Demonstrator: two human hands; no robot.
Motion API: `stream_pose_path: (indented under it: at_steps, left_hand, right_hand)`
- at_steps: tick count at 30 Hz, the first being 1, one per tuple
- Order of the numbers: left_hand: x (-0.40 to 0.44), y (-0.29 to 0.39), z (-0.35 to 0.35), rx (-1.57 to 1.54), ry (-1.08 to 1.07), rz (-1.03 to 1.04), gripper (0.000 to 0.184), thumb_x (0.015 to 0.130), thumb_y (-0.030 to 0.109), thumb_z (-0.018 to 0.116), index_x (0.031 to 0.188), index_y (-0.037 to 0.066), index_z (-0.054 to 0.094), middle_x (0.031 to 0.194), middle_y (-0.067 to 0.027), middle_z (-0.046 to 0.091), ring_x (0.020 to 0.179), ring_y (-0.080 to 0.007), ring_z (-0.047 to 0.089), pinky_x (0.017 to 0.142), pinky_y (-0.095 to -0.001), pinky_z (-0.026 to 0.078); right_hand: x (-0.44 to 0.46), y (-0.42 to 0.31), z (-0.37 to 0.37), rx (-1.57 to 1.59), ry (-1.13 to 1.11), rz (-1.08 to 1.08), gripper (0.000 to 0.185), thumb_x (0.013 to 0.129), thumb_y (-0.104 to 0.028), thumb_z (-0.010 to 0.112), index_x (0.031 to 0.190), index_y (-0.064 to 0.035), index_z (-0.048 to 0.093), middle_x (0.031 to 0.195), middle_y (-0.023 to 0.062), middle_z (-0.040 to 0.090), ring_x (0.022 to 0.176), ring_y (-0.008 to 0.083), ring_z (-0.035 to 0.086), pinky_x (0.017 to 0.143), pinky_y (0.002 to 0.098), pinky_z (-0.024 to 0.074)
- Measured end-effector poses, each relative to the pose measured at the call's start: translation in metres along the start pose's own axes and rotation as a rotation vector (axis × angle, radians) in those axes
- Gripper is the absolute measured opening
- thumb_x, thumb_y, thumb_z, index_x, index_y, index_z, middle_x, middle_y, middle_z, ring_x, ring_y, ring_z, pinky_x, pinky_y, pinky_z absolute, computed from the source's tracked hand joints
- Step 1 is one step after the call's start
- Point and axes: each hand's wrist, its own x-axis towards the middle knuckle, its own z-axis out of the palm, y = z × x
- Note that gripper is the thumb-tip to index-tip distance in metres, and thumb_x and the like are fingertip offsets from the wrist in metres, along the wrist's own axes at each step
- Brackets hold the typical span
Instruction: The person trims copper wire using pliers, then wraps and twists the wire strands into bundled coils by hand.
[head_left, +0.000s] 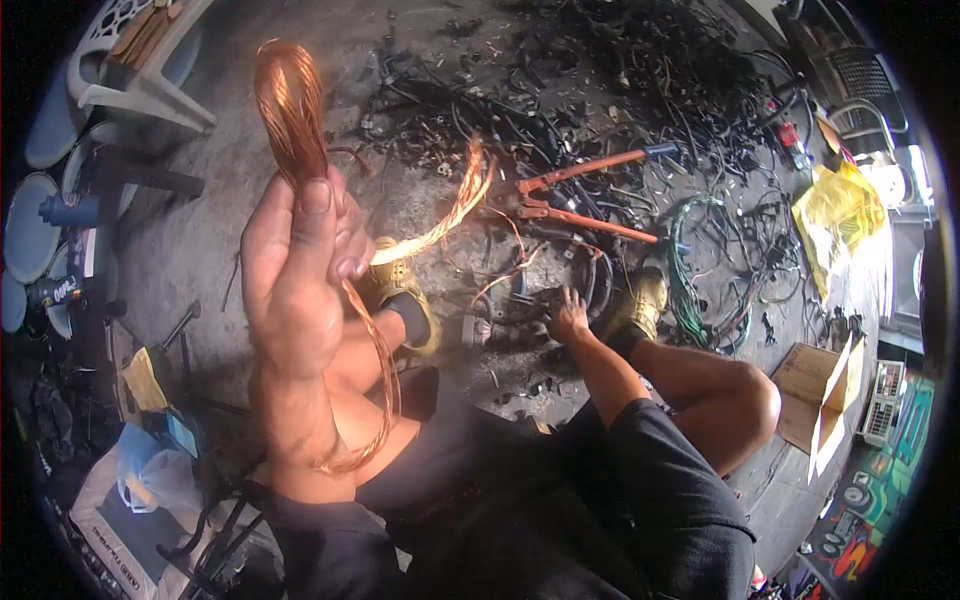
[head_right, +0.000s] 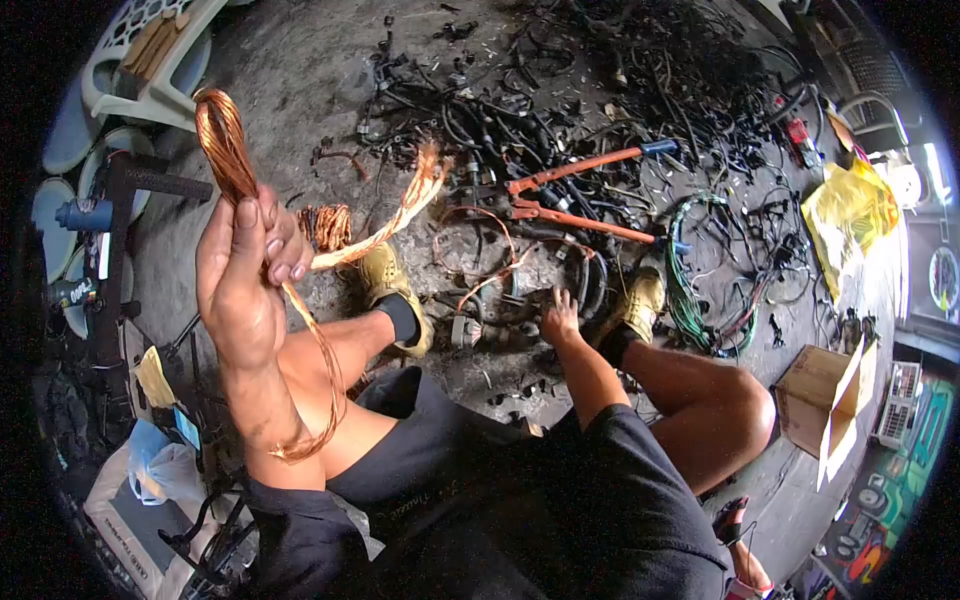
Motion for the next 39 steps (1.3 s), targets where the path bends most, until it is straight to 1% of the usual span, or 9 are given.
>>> stream_pose_path:
  at_steps: [6,9,12,14,20,23,26,28,39]
  left_hand:
    - [0.001,0.0,-0.008,-0.365,-0.029,-0.257,0.022,0.096,0.027,0.049,0.091,0.006,0.048,0.068,0.0016,0.04,0.055,-0.0057,0.034,0.052,-0.0215,0.032]
    - [0.005,-0.008,-0.001,-0.415,-0.072,-0.314,0.022,0.097,0.031,0.046,0.086,0.011,0.044,0.067,0.005,0.029,0.052,-0.0049,0.027,0.049,-0.0213,0.027]
    - [0.008,-0.009,0.006,-0.439,-0.138,-0.3,0.025,0.097,0.031,0.046,0.083,0.011,0.043,0.067,0.0046,0.029,0.054,-0.005,0.029,0.05,-0.0216,0.028]
    - [0.006,-0.012,0.01,-0.428,-0.179,-0.287,0.028,0.097,0.033,0.046,0.08,0.011,0.041,0.064,0.0051,0.028,0.052,-0.0048,0.028,0.048,-0.0219,0.027]
    - [-0.01,-0.006,0.022,-0.343,-0.273,-0.248,0.032,0.097,0.033,0.046,0.075,0.012,0.039,0.059,0.0071,0.026,0.045,-0.0032,0.022,0.042,-0.0209,0.02]
    - [-0.017,-0.013,0.031,-0.316,-0.292,-0.219,0.027,0.097,0.029,0.048,0.078,0.011,0.042,0.056,0.0096,0.027,0.043,-0.0006,0.023,0.04,-0.0201,0.017]
    - [-0.021,-0.019,0.039,-0.363,-0.385,-0.175,0.033,0.097,0.031,0.047,0.073,0.011,0.038,0.058,0.0069,0.026,0.043,-0.003,0.022,0.04,-0.0219,0.018]
    - [-0.024,-0.02,0.042,-0.37,-0.422,-0.136,0.032,0.097,0.03,0.047,0.075,0.01,0.039,0.058,0.0065,0.026,0.044,-0.0034,0.022,0.04,-0.0226,0.018]
    - [-0.023,-0.03,0.045,-0.489,-0.531,-0.215,0.026,0.096,0.029,0.049,0.087,0.005,0.046,0.057,0.0064,0.028,0.044,-0.0044,0.024,0.04,-0.0228,0.02]
  right_hand:
    - [0.011,0.016,-0.014,0.06,-0.126,-0.032,0.037,0.078,-0.026,0.052,0.108,-0.0096,0.065,0.139,0.0222,0.038,0.133,0.0383,0.028,0.107,0.0486,0.0265]
    - [0.024,0.039,-0.033,0.263,-0.149,-0.139,0.032,0.072,-0.028,0.059,0.089,-0.0015,0.066,0.094,0.0261,0.062,0.083,0.0428,0.062,0.069,0.0493,0.0505]
    - [0.066,0.093,-0.029,0.488,0.66,-0.53,0.02,0.075,-0.017,0.056,0.091,-0.0058,0.058,0.064,0.0075,0.053,0.054,0.0282,0.054,0.049,0.0432,0.0421]
    - [0.082,0.13,-0.086,1.083,0.019,-0.252,0.022,0.083,-0.015,0.047,0.102,-0.0082,0.056,0.063,-0.0002,0.054,0.054,0.013,0.051,0.051,0.0374,0.0428]
    - [-0.048,0.019,-0.388,0.697,0.09,-0.321,0.049,0.07,-0.013,0.058,0.119,-0.0062,0.061,0.105,0.0108,0.065,0.099,0.0161,0.058,0.087,0.029,0.0435]
    - [-0.108,-0.028,-0.421,0.766,0.083,-0.358,0.063,0.064,-0.009,0.055,0.127,-0.0077,0.056,0.094,0.0122,0.06,0.065,0.0126,0.054,0.059,0.0297,0.0449]
    - [-0.151,-0.066,-0.441,0.692,-0.017,-0.389,0.072,0.065,-0.004,0.051,0.136,0.0012,0.04,0.143,0.0204,0.035,0.12,0.0263,0.046,0.097,0.0328,0.0389]
    - [-0.148,-0.065,-0.428,0.693,0.048,-0.571,0.071,0.062,-0.003,0.051,0.132,0.0055,0.042,0.151,0.0254,0.008,0.141,0.0326,0.01,0.112,0.0375,0.021]
    - [-0.166,-0.07,-0.433,0.585,0.221,-0.591,0.07,0.063,-0.002,0.052,0.131,0.0036,0.043,0.148,0.0312,0.009,0.139,0.0407,0.008,0.113,0.0427,0.0164]
